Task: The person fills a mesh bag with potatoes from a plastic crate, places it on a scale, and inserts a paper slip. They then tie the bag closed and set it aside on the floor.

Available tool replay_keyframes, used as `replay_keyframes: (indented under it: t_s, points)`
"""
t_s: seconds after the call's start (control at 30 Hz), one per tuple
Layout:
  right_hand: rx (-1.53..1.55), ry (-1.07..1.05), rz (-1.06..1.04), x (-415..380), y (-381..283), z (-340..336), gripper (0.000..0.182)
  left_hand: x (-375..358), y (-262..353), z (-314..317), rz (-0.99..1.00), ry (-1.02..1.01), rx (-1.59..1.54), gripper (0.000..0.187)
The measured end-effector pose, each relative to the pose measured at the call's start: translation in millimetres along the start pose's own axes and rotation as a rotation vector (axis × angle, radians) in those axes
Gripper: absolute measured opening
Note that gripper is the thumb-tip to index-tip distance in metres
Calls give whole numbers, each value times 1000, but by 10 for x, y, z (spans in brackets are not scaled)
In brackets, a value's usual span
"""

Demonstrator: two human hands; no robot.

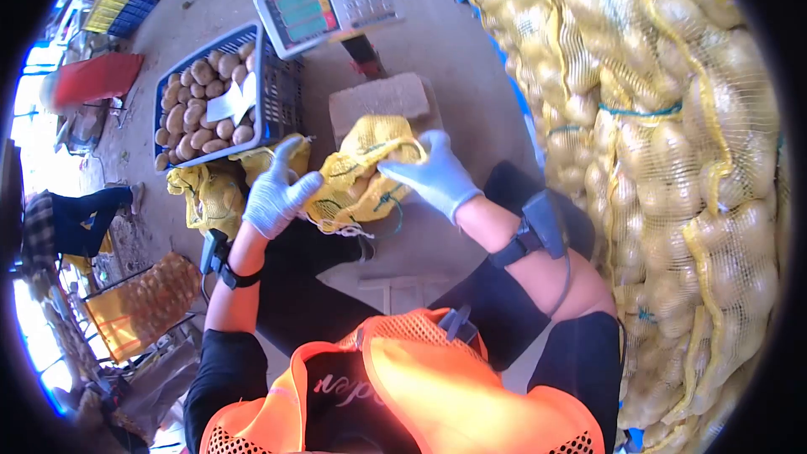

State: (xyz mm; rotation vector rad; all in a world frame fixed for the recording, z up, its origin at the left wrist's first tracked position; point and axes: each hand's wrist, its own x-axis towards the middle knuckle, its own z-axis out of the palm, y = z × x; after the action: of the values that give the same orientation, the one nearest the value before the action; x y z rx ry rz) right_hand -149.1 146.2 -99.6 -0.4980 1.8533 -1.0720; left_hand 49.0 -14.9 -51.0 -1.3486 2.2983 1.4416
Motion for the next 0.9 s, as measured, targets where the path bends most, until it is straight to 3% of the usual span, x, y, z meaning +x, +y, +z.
replay_keyframes:
  t_s: [0.03,0.07,0.1,0.13,0.2,0.3,0.33,0.4,0.47,0.53,0.6,0.67,0.73,0.8,0.83,0.87,0.9]
  points:
    - [39,-33,20,-21,-20,-1,72,33,-41,29,58,41,12,83]
    - [78,-69,49,-41,-14,4,71,45,-16,38,106,92,244,85]
    - [47,-94,79,-31,-6,14,59,58,-3,49,125,60,259,87]
    - [34,-94,58,-47,-5,-12,59,57,36,59,141,25,275,88]
    - [390,-251,134,-110,2,-50,43,61,-33,80,159,-46,83,80]
    - [605,-210,49,-20,106,-98,34,282,-338,126,348,130,296,58]
    - [660,-188,7,57,256,-126,36,257,-279,70,457,141,142,53]
    - [847,-232,13,126,286,-153,40,221,-146,-76,411,-9,-259,49]
    - [847,-227,32,84,175,-166,48,156,-44,-71,440,87,-546,45]
    - [784,-196,28,87,228,-188,47,228,-94,37,517,332,-562,43]
    - [757,-79,27,147,243,-129,41,146,39,32,486,316,-758,40]
    - [692,-137,92,128,177,-318,38,61,244,-69,499,406,-903,35]
    - [671,-50,123,-10,-10,-200,35,103,312,-330,648,270,-1204,35]
    - [569,112,123,32,-36,-175,33,260,254,-531,587,227,-1310,33]
    - [680,-32,106,157,3,-254,28,382,199,-528,555,224,-1264,36]
    - [656,-12,105,269,64,-273,28,467,153,-423,558,213,-1293,36]
    - [630,-59,36,346,112,-307,25,475,206,-332,443,289,-991,46]
